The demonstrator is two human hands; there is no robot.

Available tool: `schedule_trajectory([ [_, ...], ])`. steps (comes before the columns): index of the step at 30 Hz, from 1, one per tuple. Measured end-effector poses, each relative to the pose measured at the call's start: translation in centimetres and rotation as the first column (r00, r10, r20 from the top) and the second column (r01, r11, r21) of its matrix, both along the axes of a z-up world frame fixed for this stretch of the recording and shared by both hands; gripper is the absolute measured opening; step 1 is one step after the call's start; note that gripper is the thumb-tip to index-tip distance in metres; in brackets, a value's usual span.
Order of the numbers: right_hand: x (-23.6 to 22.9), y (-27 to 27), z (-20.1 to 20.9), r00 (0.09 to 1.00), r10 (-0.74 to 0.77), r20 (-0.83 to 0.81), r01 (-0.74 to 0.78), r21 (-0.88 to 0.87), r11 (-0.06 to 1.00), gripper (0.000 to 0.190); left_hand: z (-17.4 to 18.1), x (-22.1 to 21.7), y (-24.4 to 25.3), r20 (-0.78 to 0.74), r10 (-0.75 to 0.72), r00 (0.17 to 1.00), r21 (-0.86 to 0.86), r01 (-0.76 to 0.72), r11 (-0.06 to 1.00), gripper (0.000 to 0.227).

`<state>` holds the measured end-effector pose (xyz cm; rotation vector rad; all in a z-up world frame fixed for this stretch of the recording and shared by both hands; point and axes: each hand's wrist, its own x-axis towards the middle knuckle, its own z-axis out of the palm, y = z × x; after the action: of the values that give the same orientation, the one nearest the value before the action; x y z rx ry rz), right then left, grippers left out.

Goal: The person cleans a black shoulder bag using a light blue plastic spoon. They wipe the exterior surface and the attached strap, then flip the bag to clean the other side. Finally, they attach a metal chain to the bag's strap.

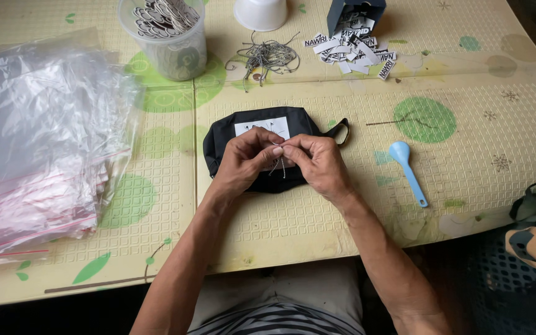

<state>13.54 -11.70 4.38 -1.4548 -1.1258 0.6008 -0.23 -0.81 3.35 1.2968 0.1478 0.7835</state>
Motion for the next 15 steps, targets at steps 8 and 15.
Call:
schedule_trajectory([
  [8,-0.4,-0.1,1.4,0.999,0.047,-0.010,-0.046,0.059,0.997,0.015,-3.1,0.5,1.3,-0.036,0.124,0.992,0.165,-0.116,0.979,0.021],
  [15,-0.4,-0.9,0.2,0.984,0.063,-0.164,-0.031,0.191,0.981,0.017,-2.2,0.1,0.8,-0.173,0.101,0.980,0.191,-0.067,0.979,0.034],
])
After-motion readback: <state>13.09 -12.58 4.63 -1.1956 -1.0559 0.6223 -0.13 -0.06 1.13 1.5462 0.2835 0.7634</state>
